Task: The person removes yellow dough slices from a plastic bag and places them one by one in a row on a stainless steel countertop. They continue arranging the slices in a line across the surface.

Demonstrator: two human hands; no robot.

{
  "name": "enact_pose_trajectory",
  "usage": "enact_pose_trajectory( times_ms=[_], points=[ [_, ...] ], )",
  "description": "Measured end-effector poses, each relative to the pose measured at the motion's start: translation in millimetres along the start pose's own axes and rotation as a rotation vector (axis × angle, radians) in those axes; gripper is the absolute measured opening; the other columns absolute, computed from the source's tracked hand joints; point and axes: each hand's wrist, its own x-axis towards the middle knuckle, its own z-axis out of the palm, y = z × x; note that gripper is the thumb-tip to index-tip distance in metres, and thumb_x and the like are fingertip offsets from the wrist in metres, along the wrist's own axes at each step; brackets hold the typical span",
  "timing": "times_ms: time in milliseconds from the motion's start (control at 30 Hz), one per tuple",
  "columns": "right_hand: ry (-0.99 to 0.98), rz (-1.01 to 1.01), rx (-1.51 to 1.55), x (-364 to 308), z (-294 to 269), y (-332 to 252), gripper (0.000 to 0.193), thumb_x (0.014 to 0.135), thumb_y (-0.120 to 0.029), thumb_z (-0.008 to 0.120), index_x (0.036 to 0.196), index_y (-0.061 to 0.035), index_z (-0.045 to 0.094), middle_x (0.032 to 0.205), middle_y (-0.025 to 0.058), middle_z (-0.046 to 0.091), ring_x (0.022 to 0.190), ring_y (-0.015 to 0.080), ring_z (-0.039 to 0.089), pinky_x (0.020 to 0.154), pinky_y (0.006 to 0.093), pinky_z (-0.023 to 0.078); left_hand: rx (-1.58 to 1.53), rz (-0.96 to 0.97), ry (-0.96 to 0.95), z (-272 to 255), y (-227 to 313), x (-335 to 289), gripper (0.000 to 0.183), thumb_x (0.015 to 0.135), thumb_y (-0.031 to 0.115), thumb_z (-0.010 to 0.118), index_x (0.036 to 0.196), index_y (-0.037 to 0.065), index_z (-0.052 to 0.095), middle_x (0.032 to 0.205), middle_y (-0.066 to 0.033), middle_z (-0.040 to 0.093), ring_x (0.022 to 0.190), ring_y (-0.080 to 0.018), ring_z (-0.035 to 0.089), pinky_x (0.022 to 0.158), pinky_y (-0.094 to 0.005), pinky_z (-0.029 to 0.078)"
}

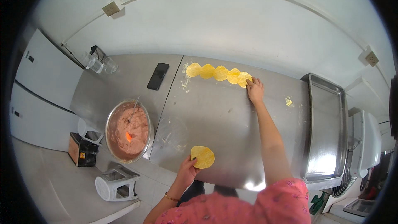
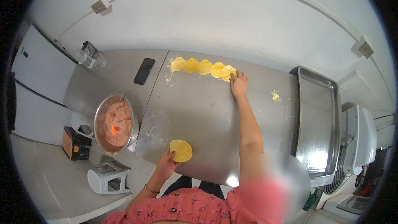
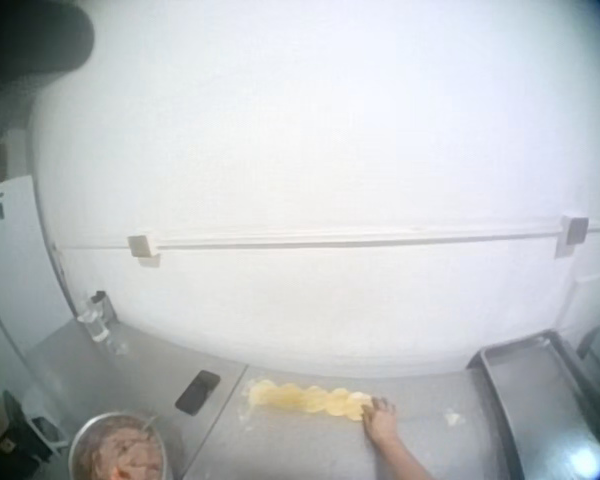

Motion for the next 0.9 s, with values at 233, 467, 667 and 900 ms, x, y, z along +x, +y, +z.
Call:
enact_pose_trajectory(
  times_ms=[233, 467, 667, 900],
  points=[
    [0.006, 0.070, -0.078, 8.3, -3.9, 1.2, 0.028, 0.082, -0.022, 0.059, 0.109, -0.0211, 0.065, 0.124, 0.0055, 0.053, 0.120, 0.0318, 0.042, 0.100, 0.0446, 0.032, 0.019, 0.002, -0.002, 0.4, -4.6, 1.9, 0.037, 0.091, 0.010, 0.046, 0.127, 0.002, 0.038, 0.122, -0.0100, 0.050, 0.110, -0.0207, 0.052, 0.092, -0.0335, 0.045],
    [0.057, 0.139, -0.065, 7.0, 4.0, 1.6, 0.028, 0.080, -0.020, 0.060, 0.107, -0.0209, 0.065, 0.122, 0.0050, 0.054, 0.117, 0.0304, 0.044, 0.098, 0.0432, 0.034, 0.050, 0.005, -0.035, -4.4, -4.4, 2.3, 0.041, 0.091, 0.014, 0.047, 0.129, 0.002, 0.037, 0.126, -0.0113, 0.049, 0.115, -0.0233, 0.050, 0.096, -0.0362, 0.043],
    [0.013, 0.173, -0.035, 6.3, 8.3, 6.1, 0.029, 0.080, -0.020, 0.059, 0.109, -0.0198, 0.064, 0.124, 0.0071, 0.052, 0.116, 0.0322, 0.045, 0.097, 0.0433, 0.035, 0.034, -0.018, -0.032, -16.4, -1.8, -5.4, 0.042, 0.090, 0.014, 0.049, 0.129, 0.002, 0.037, 0.125, -0.0110, 0.049, 0.115, -0.0232, 0.050, 0.096, -0.0361, 0.042],
    [0.257, 0.222, 0.261, -11.9, -28.6, -18.2, 0.038, 0.077, -0.012, 0.064, 0.114, -0.0117, 0.059, 0.121, 0.0157, 0.052, 0.113, 0.0336, 0.047, 0.095, 0.0402, 0.038, 0.013, -0.034, -0.054, -30.7, 8.3, -13.4, 0.036, 0.092, 0.015, 0.044, 0.126, 0.004, 0.038, 0.120, -0.0078, 0.051, 0.107, -0.0180, 0.054, 0.091, -0.0331, 0.045]
  ],
)
